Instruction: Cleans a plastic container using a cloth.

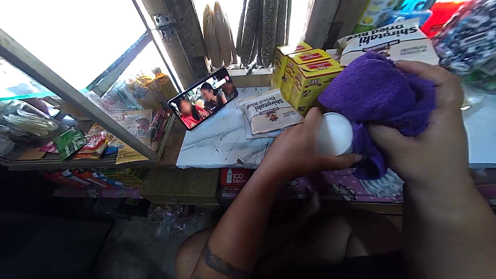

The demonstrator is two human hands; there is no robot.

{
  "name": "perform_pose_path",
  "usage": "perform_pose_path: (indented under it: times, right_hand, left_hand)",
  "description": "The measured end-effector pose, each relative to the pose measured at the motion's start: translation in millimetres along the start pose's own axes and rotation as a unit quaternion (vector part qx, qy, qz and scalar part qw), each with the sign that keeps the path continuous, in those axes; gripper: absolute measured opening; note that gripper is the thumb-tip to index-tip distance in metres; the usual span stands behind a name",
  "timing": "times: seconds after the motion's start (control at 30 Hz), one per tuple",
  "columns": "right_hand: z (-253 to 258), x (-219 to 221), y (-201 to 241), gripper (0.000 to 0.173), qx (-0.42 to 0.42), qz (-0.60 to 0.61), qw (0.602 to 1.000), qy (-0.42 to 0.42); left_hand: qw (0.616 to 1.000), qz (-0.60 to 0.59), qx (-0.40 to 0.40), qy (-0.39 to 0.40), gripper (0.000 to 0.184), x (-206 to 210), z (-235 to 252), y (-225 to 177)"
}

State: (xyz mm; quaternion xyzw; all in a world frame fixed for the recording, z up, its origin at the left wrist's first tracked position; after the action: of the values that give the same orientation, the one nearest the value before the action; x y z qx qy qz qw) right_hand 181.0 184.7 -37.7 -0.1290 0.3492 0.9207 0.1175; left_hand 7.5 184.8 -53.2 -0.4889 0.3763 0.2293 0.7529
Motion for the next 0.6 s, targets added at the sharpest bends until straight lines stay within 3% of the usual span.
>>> perform_pose_path:
  times: [0.4,0.6]
  right_hand:
    - [-1,-15,-17,0.067,0.010,0.013,0.999,-0.050]
    - [-7,-3,-5,0.072,-0.004,0.010,1.000,-0.019]
  left_hand:
    - [0.999,-0.015,0.027,-0.028,0.078,1,0,1]
    - [1.000,-0.004,0.007,-0.005,0.078,-1,-1,-1]
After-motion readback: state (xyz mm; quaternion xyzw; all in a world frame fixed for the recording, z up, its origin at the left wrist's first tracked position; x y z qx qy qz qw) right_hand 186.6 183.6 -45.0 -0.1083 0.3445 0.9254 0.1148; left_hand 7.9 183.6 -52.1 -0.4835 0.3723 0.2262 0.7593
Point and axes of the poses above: each hand's wrist, its own z-axis towards the middle knuckle, its own x-axis out of the palm, y = z × x, the point moved 3 cm from there along z, towards the middle knuckle, and after that the axes turned 10 degrees about z, right-handed, at the moved point
